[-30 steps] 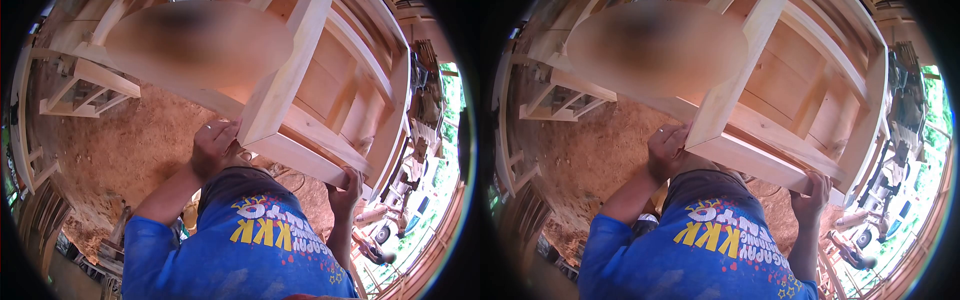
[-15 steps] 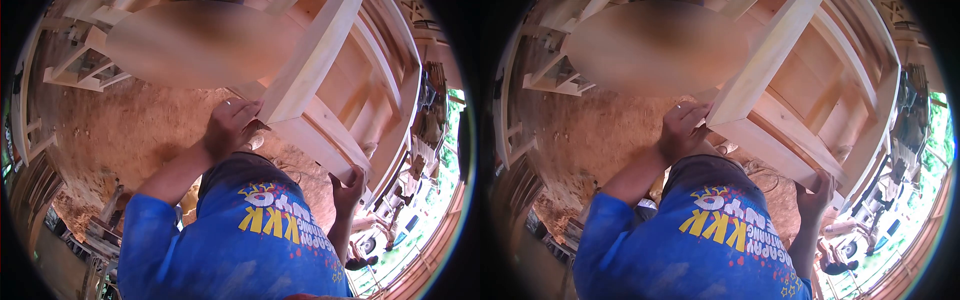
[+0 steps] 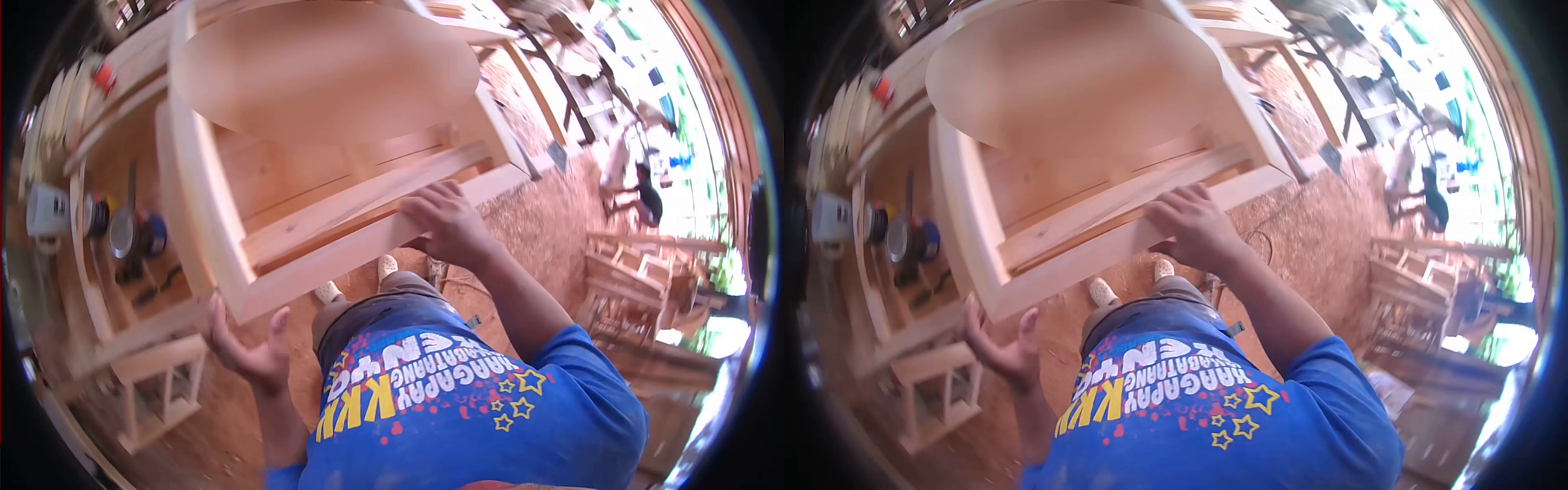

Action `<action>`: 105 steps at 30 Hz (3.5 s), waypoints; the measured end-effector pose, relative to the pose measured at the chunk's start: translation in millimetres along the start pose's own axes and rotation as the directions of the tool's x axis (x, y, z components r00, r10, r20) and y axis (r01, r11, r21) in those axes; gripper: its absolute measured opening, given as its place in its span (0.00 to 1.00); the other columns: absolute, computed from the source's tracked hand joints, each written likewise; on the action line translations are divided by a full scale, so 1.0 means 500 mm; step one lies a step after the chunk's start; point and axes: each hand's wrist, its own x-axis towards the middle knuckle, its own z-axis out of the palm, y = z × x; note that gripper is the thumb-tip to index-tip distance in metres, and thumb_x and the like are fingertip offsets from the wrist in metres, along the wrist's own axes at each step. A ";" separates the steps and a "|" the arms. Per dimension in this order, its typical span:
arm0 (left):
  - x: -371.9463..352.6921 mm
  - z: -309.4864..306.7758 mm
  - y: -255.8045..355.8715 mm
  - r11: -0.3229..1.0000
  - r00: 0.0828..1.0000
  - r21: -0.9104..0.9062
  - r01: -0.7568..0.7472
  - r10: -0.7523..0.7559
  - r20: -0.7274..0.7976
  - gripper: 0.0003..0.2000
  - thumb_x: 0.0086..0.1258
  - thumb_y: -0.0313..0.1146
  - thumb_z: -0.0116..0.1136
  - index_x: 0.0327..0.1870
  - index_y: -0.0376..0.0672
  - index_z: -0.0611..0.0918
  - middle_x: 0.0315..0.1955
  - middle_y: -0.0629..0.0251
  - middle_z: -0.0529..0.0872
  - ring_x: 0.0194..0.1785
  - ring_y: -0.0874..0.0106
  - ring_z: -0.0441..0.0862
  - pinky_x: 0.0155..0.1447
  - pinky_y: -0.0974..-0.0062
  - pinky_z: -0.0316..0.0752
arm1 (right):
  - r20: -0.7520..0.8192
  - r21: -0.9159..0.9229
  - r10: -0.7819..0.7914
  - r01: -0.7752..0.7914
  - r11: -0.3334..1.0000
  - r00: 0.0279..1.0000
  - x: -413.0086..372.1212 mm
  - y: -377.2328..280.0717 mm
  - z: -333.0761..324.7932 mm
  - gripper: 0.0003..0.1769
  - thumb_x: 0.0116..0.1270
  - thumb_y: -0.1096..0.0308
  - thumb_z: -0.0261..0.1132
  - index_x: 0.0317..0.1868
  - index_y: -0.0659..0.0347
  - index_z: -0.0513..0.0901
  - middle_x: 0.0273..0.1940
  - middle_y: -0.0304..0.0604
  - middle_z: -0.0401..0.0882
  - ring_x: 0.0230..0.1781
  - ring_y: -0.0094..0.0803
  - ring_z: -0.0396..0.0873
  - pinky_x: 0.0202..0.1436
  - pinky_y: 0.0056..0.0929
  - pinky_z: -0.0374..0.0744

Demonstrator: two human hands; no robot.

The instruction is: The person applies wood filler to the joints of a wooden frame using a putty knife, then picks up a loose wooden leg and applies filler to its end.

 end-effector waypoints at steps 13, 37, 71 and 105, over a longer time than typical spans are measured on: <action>0.147 0.194 0.219 0.810 0.641 0.305 -0.500 0.110 0.760 0.41 0.54 0.52 0.85 0.69 0.47 0.79 0.78 0.49 0.76 0.79 0.41 0.72 0.78 0.43 0.69 | -0.287 -0.006 -0.130 0.134 0.991 0.949 -0.036 0.088 -0.004 0.28 0.59 0.57 0.77 0.60 0.53 0.83 0.54 0.39 0.83 0.59 0.39 0.81 0.66 0.44 0.75; 0.118 0.220 0.255 0.786 0.691 0.378 -0.489 0.084 0.718 0.27 0.70 0.58 0.74 0.49 0.40 0.81 0.68 0.49 0.85 0.72 0.44 0.80 0.75 0.48 0.72 | -0.138 0.530 0.347 -0.227 0.817 0.928 -0.265 0.527 -0.015 0.06 0.66 0.71 0.66 0.42 0.61 0.82 0.43 0.47 0.79 0.45 0.46 0.88 0.44 0.47 0.87; 0.162 0.379 0.412 0.867 0.539 0.158 -0.473 0.143 0.830 0.23 0.61 0.39 0.81 0.53 0.43 0.84 0.57 0.55 0.89 0.53 0.50 0.89 0.55 0.56 0.84 | 0.035 0.599 0.448 -0.378 0.706 0.893 -0.249 0.525 -0.027 0.06 0.58 0.70 0.71 0.33 0.61 0.82 0.39 0.47 0.85 0.42 0.51 0.88 0.44 0.48 0.85; 0.178 0.386 0.443 0.873 0.548 0.184 -0.452 0.109 0.830 0.24 0.51 0.34 0.82 0.51 0.44 0.86 0.65 0.55 0.88 0.58 0.51 0.89 0.57 0.58 0.84 | 0.120 0.493 0.315 -0.332 0.804 0.941 -0.200 0.521 -0.163 0.44 0.56 0.41 0.82 0.66 0.63 0.83 0.51 0.50 0.88 0.50 0.51 0.89 0.51 0.45 0.87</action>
